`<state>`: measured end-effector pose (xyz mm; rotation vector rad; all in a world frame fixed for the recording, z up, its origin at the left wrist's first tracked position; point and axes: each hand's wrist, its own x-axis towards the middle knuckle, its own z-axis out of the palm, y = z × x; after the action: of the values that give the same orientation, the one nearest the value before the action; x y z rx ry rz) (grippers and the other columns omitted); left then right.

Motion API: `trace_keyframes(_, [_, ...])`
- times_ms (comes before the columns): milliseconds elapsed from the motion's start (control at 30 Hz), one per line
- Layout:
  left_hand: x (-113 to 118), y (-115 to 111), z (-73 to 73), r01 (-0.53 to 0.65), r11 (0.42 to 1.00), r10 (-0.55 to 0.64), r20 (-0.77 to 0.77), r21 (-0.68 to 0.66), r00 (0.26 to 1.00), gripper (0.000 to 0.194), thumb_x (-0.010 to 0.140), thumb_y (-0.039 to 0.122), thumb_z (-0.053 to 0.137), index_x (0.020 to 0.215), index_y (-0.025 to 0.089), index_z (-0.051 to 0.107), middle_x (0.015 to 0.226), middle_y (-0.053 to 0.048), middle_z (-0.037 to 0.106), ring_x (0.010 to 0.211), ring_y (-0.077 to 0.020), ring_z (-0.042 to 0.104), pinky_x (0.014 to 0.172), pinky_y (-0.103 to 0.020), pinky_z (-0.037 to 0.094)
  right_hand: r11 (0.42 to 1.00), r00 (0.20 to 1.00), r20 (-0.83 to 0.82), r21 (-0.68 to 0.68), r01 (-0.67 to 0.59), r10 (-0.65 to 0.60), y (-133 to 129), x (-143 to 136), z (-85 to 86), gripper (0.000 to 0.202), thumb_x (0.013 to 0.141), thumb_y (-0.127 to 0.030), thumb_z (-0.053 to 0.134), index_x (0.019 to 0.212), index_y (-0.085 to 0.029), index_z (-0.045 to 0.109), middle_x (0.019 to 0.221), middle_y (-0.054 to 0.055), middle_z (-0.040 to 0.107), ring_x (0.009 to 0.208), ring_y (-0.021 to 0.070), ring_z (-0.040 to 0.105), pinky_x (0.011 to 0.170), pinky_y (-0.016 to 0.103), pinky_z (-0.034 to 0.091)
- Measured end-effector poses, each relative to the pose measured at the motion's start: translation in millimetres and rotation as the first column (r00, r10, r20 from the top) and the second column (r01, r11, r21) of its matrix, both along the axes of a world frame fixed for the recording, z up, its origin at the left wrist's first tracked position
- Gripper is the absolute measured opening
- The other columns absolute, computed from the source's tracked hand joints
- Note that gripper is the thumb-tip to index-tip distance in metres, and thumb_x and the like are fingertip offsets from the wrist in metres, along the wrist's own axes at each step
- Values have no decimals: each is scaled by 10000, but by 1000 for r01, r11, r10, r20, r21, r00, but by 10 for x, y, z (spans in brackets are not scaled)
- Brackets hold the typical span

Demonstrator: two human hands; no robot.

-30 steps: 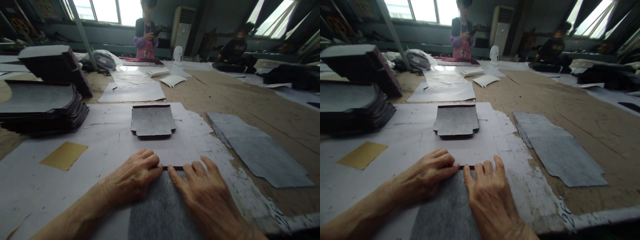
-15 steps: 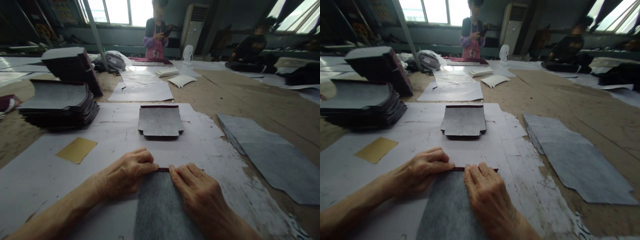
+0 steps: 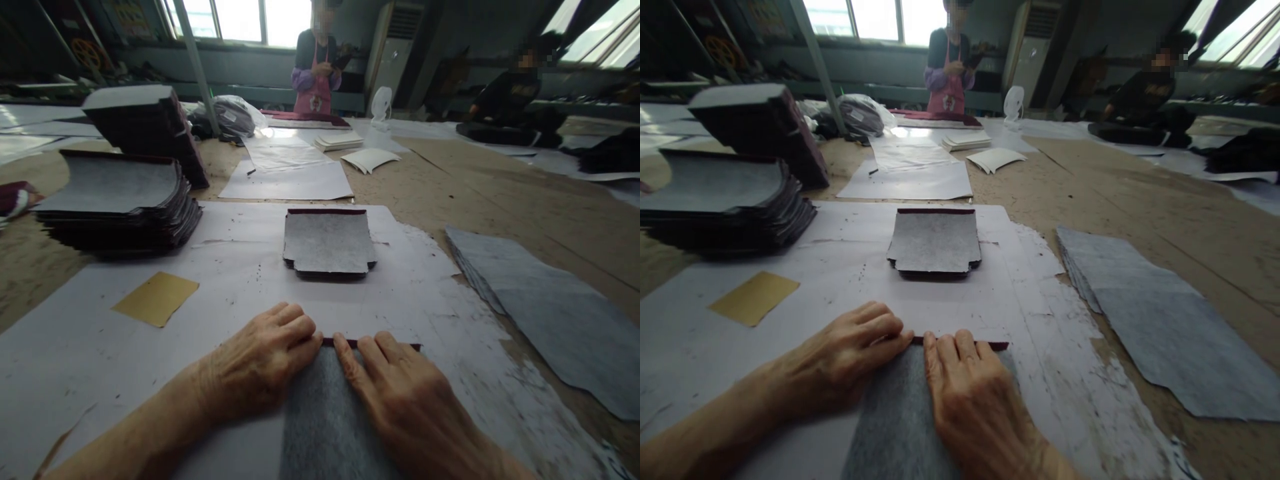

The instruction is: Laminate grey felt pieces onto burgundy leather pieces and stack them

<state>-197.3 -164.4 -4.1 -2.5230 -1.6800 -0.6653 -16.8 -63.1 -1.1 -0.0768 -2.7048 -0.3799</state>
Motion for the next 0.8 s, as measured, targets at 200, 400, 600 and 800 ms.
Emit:
trace_keyframes(200, [-41,-26,4,8,999,-7,11,-38,1000,272,830,47,367,1035,89,541,828,-83,535,751,-182,434,688,-352,420,945,976,-117,-253,-208,183,5,-176,-51,311,832,-17,331,864,-54,637,752,97,576,694,179,496,609,319,481])
trace_keyframes(400, [-206,-95,21,31,998,-25,97,-53,995,323,800,21,400,1078,112,536,879,-81,558,795,-171,468,721,-331,434,900,961,-158,-344,-267,225,87,-143,-112,249,854,-38,383,968,-22,604,761,92,568,724,176,479,633,317,487])
trace_keyframes(600, [-245,-122,2,18,999,-15,104,-28,995,281,779,15,423,987,126,575,865,-77,560,769,-165,465,702,-325,422,899,964,-189,-362,-247,189,90,-157,-116,313,849,-33,358,1066,-60,583,771,78,581,730,166,492,641,309,488])
trace_keyframes(800, [-237,-107,14,23,1000,-22,11,-11,1000,259,798,49,398,981,117,570,836,-76,554,734,-167,442,670,-339,396,899,977,-136,-388,-205,164,97,-175,-76,355,826,-47,357,1085,-103,594,845,85,584,769,177,494,647,314,492])
